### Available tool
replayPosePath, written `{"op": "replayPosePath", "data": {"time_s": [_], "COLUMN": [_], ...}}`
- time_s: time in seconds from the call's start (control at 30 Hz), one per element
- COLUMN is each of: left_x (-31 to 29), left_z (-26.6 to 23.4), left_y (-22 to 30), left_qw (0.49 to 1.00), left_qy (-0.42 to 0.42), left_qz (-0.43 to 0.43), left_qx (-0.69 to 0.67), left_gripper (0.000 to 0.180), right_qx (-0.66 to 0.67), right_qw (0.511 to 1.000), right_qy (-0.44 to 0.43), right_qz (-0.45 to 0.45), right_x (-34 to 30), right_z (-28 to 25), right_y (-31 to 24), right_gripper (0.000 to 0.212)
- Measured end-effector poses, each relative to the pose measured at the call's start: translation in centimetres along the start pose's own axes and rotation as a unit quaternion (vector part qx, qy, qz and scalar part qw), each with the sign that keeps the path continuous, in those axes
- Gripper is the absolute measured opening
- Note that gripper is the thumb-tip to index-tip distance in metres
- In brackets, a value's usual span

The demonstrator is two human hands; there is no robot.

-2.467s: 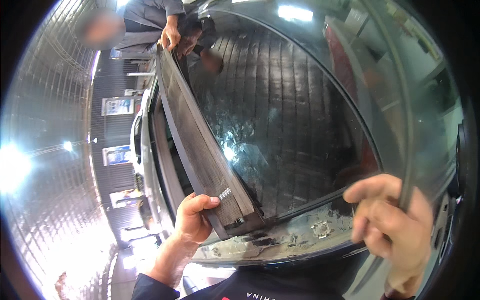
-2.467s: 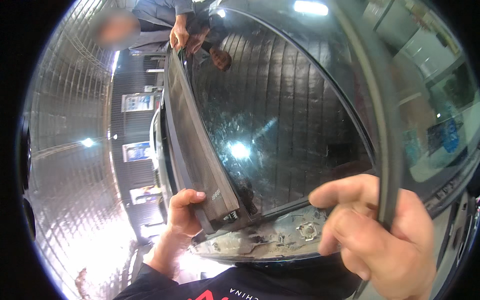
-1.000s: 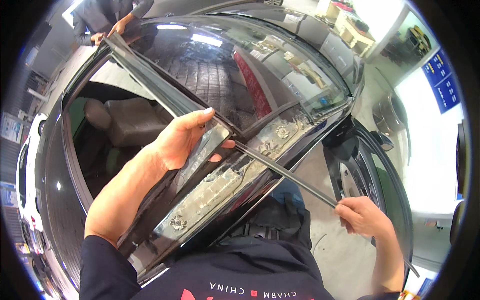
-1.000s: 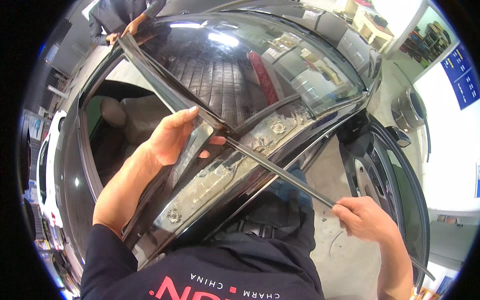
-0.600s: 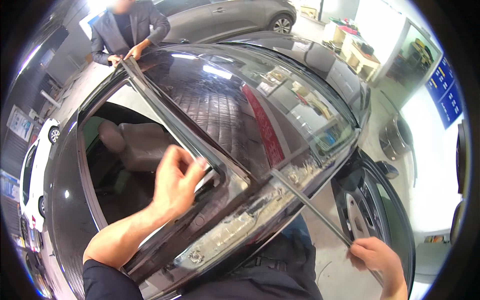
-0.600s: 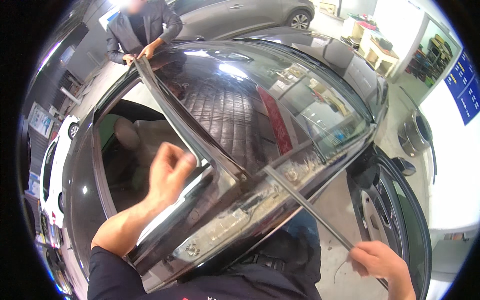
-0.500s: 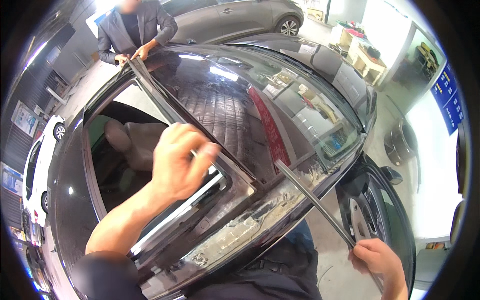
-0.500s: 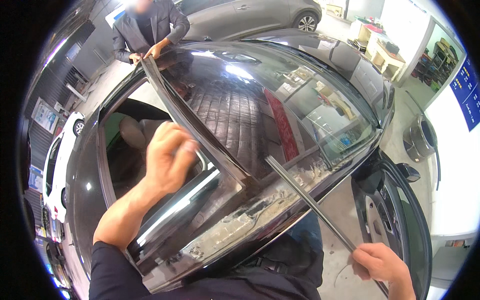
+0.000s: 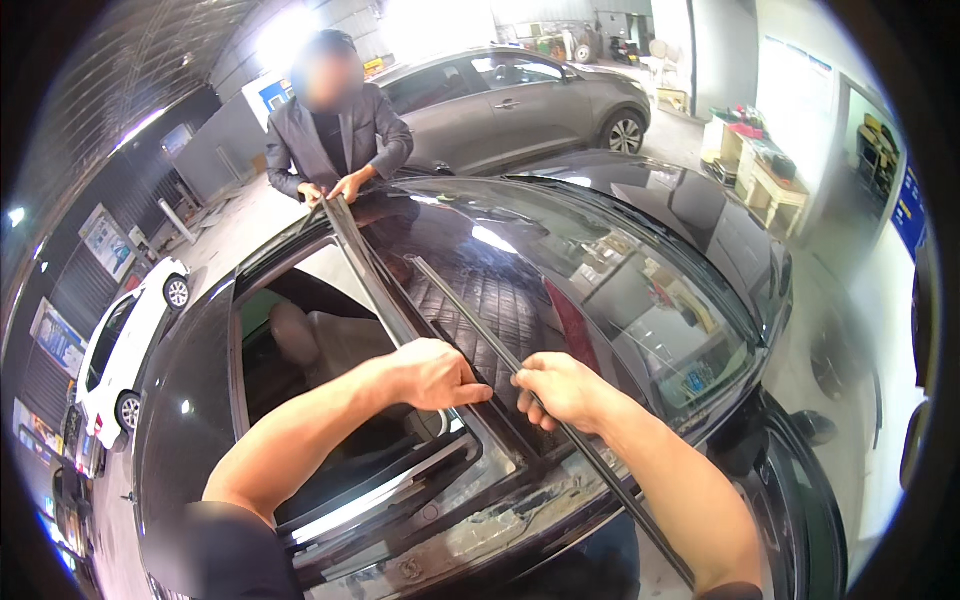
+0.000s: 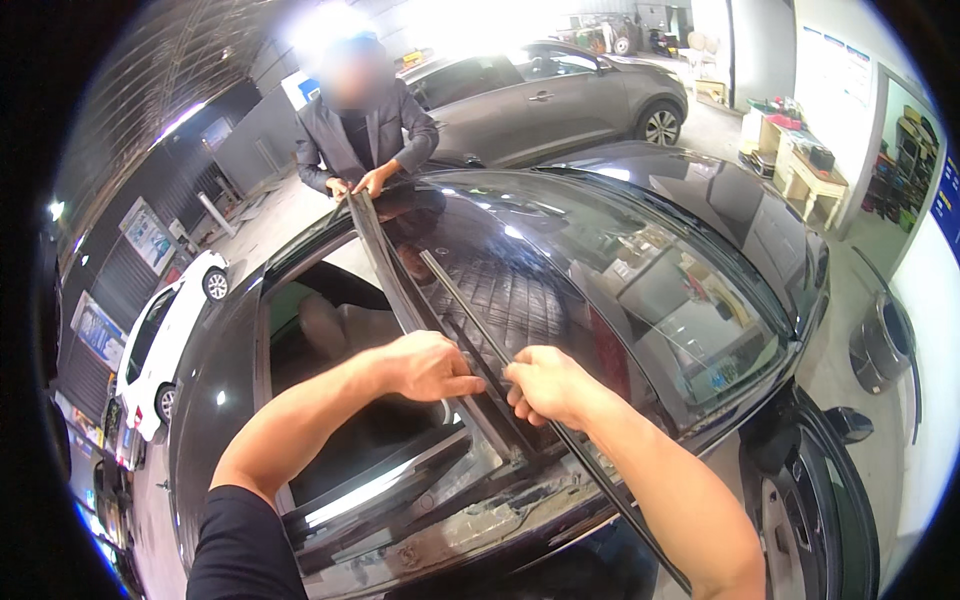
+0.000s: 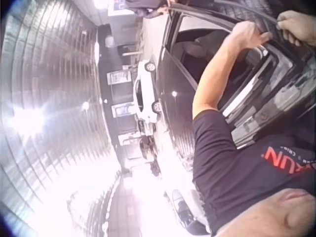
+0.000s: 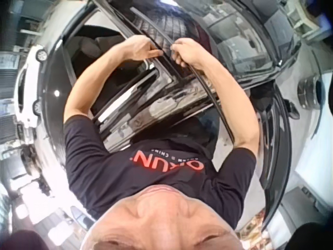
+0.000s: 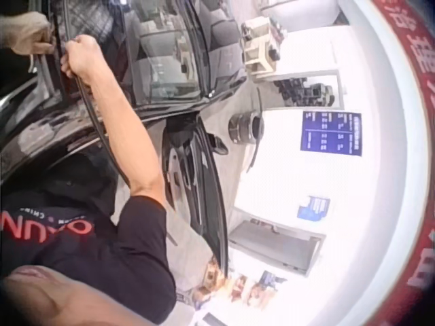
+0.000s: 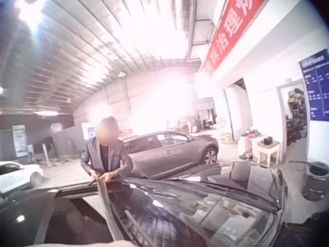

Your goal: The person installs a long rubber weather stripping along the upper edge of a car door frame. They align and press the strip into place by hand, working from one side to the other while another person assists from the opposite side.

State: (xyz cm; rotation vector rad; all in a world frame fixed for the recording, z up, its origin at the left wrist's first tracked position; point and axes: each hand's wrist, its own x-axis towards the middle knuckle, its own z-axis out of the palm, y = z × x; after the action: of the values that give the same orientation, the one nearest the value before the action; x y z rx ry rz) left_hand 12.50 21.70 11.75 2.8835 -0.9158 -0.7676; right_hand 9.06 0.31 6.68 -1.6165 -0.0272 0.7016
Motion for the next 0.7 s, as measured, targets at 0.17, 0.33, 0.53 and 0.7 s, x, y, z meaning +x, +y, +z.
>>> {"op": "replayPosePath", "data": {"time_s": [0.17,0.33,0.53,0.7], "left_x": [0.0,0.4,5.0,7.3], "left_z": [3.0,2.9,-1.4,-3.1], "left_y": [-2.0,-2.4,-6.1,-7.3], "left_qw": [0.975,0.98,0.964,0.952], "left_qy": [0.194,0.188,-0.174,-0.262], "left_qz": [0.109,0.053,-0.126,-0.14], "left_qx": [0.0,-0.025,0.159,0.069], "left_gripper": [0.046,0.029,0.039,0.04], "right_qx": [0.06,0.1,0.164,0.215], "right_qw": [0.998,0.995,0.985,0.971], "right_qy": [-0.024,-0.011,-0.048,-0.085], "right_qz": [0.012,0.019,0.02,0.058], "right_x": [3.3,4.3,4.6,4.0], "right_z": [-0.2,-1.2,-2.8,-3.3], "right_y": [-0.5,0.8,1.3,1.5], "right_gripper": [0.024,0.026,0.027,0.025]}}
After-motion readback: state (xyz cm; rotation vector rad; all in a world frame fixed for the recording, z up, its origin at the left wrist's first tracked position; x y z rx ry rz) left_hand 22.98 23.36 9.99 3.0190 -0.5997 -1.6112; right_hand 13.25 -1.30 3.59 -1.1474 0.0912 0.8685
